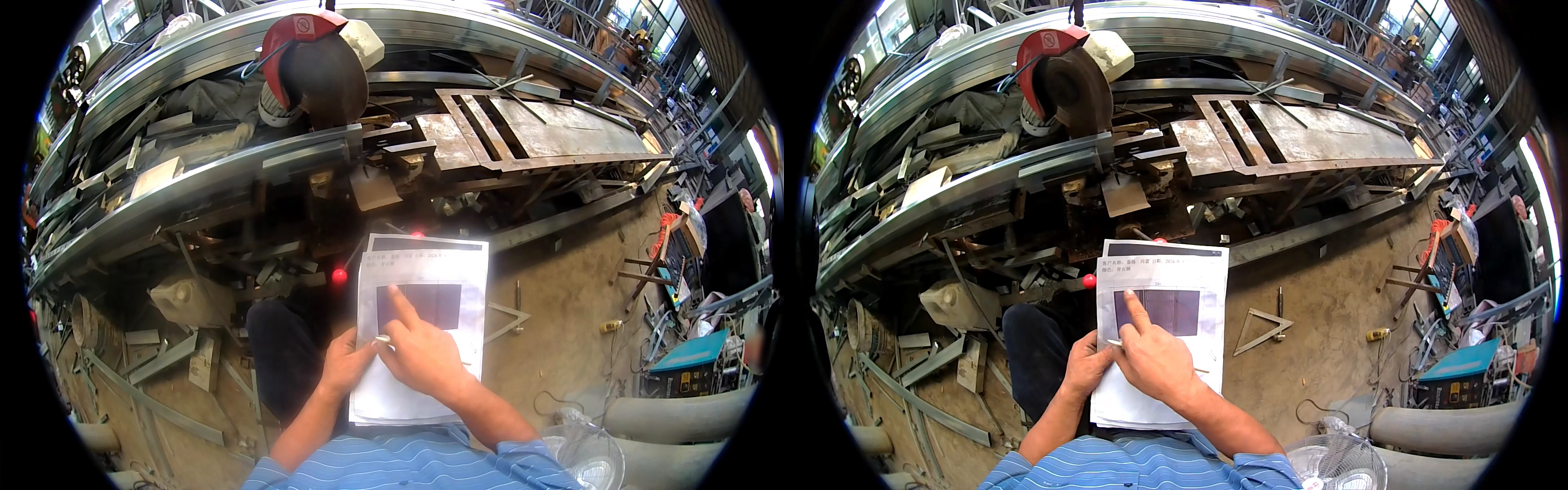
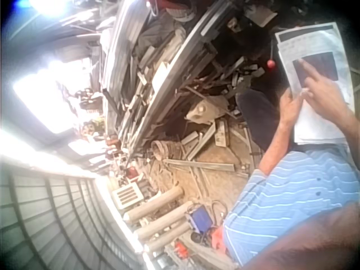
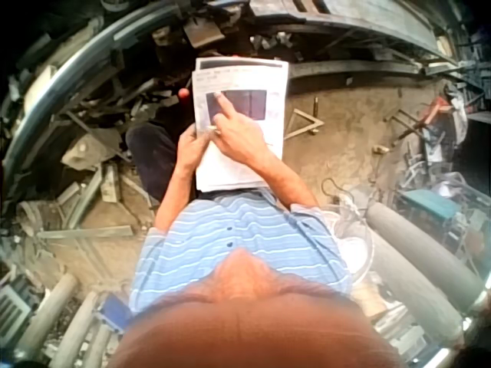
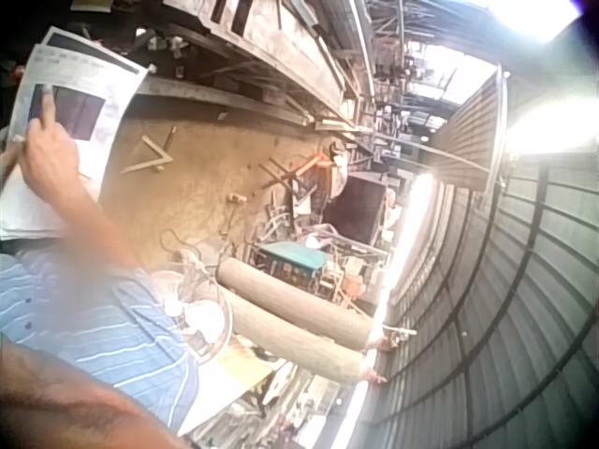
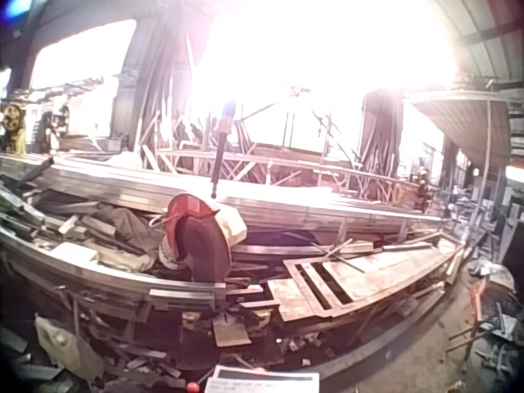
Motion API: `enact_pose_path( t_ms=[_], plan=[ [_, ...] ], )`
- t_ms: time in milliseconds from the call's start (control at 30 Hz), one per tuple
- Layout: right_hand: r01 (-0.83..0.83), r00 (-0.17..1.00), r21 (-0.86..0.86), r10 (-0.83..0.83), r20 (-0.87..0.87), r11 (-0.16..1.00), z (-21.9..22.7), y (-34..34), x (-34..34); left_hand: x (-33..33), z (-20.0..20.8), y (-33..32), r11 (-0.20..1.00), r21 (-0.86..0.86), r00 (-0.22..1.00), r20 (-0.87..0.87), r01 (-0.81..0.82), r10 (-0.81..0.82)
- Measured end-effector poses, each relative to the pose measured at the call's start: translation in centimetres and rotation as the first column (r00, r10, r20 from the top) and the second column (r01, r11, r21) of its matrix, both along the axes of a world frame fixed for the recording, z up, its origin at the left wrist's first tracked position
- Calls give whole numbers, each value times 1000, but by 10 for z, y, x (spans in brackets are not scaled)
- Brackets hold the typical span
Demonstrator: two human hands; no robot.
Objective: The person selects a long metal profile from a stack, positions it in a chop saw, and cuts it. They then consult a document with diagrams, return to the saw, and cut another piece of metal. The person handles the metal pieces and the document throughout the process.
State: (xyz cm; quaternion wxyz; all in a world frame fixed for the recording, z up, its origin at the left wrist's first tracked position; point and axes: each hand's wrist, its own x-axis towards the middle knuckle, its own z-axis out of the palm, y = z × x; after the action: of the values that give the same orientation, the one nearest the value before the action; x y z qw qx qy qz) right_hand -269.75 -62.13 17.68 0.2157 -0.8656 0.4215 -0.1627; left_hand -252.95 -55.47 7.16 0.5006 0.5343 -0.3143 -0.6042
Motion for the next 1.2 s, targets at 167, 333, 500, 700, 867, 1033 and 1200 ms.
enact_pose_path(
  t_ms=[167, 333, 500, 700, 867, 1033, 1200],
  plan=[
    [67, 997, -2, -67, -41, 998, -2, -5, -13, 0, -1, 1, 1000, -3, 1000, 0, -10, 10],
    [45, 991, 49, -39, -127, 998, 4, 2, -18, 0, 0, 2, 1000, -3, 999, -36, -5, 5],
    [9, 983, 128, 15, -183, 992, 9, 15, -22, 1, 4, 2, 1000, -7, 1000, -28, -14, 14],
    [-31, 979, 146, 60, -196, 989, 10, 30, -29, 1, 2, 3, 1000, -1, 1000, -12, -21, 21],
    [-46, 974, 153, 78, -211, 987, 9, 37, -31, 0, 1, 4, 1000, 10, 1000, -11, -23, 23],
    [-71, 979, 153, 98, -178, 986, 8, 40, -27, 0, 0, 4, 1000, -6, 1000, -10, -25, 24],
    [-62, 987, 125, 79, -137, 990, 9, 39, -21, 1, -1, 4, 999, -18, 1000, -16, -27, 27]
  ],
)
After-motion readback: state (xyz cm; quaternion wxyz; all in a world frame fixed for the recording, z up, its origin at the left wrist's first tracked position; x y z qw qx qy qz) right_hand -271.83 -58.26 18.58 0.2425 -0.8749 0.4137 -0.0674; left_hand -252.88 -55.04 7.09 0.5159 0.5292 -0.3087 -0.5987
